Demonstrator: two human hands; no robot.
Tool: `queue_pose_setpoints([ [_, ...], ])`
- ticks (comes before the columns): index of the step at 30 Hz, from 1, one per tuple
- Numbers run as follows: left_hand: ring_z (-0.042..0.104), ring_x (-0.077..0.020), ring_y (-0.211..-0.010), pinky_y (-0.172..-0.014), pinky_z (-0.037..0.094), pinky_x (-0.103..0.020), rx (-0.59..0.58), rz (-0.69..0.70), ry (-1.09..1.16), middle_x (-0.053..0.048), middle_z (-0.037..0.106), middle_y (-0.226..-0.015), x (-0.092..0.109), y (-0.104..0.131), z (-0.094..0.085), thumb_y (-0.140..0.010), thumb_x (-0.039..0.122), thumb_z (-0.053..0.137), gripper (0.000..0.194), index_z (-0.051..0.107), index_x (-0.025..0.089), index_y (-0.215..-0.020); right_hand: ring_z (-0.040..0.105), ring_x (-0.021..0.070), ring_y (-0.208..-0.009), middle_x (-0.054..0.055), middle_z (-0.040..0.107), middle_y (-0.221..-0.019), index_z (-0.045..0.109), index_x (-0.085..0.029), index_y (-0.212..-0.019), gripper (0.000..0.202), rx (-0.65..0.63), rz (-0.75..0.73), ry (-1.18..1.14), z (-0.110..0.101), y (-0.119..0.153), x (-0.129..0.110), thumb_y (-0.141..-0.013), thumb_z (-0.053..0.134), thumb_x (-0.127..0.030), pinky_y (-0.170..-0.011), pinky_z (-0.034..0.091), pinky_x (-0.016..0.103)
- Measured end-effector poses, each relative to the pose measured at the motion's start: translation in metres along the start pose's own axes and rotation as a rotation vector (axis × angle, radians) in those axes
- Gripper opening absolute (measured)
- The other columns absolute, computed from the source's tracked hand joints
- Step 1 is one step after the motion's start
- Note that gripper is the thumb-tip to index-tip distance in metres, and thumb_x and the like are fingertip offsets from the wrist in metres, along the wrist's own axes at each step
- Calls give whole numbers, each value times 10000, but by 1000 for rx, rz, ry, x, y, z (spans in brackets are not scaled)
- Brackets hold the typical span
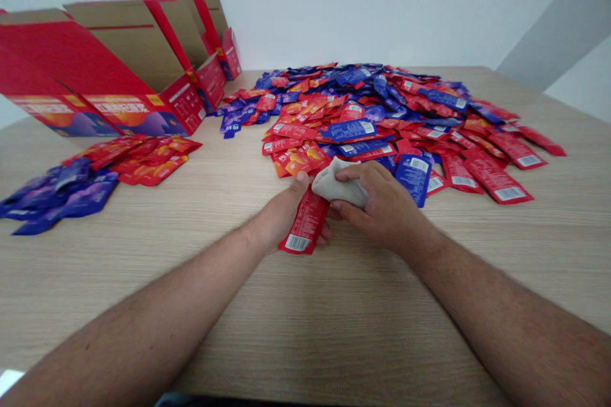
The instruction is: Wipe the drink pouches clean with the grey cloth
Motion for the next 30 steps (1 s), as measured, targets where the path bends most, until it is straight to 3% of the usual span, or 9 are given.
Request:
queue_pose_setpoints([
  [4,752,-212,-602,-532,624,-313,-19,-2,9,-193,793,-996,-1,-1,-1,-1075,733,190,822,714,102,-1141,688,338,-1132,123,749,-1205,655,-215,-1235,355,42,23,3,0,0,-2,-891,725,-266,-952,557,480],
  [8,746,-217,-586,-515,620,-312,-4,0,3,-159,782,-902,-2,-2,-3,-1060,760,220,806,712,123,-1086,679,340,-1146,121,736,-1230,661,-225,-1262,387,-3,8,2,0,0,-4,-889,751,-274,-968,554,484],
  [12,753,-212,-606,-545,632,-317,-18,14,7,-185,799,-990,-3,-1,-4,-1027,814,270,841,731,115,-1104,682,339,-1145,134,738,-1238,660,-208,-1255,378,27,50,17,0,1,-5,-888,740,-244,-964,556,482],
  [15,745,-217,-589,-553,628,-306,-17,13,-20,-160,779,-822,-1,2,-2,-1007,836,300,840,731,118,-1069,678,337,-1154,131,734,-1253,659,-216,-1279,394,-5,5,14,2,1,-6,-901,749,-274,-972,554,480],
  [17,735,-213,-568,-538,619,-297,5,-1,-28,-149,759,-761,0,3,0,-1026,813,256,847,732,113,-1019,674,337,-1172,120,735,-1253,654,-229,-1280,396,-29,-12,-1,3,1,-5,-899,751,-274,-989,548,482],
  [21,741,-197,-584,-533,618,-300,32,-12,-1,-166,800,-932,2,2,3,-1074,736,179,838,742,115,-1059,680,336,-1158,113,741,-1235,648,-236,-1257,376,18,37,-1,1,1,-5,-893,740,-260,-972,552,477],
  [26,705,-207,-526,-530,610,-306,96,-32,-24,-128,736,-698,1,2,4,-1066,749,224,792,725,137,-1024,675,332,-1169,124,714,-1273,663,-230,-1282,400,-100,-15,-5,0,2,-10,-893,748,-271,-946,561,456],
  [30,720,-227,-571,-533,618,-347,220,8,66,-128,779,-801,1,1,8,-1101,650,316,643,725,154,-1098,674,342,-1161,125,724,-1253,659,-225,-1272,399,-89,54,2,1,2,-9,-886,751,-271,-968,553,489],
])
Point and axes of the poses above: each hand's wrist, its own y-axis away from the middle knuckle, its own z-axis out of the palm, x = y × z, the point moved 1 cm from there along -y, towards the middle knuckle
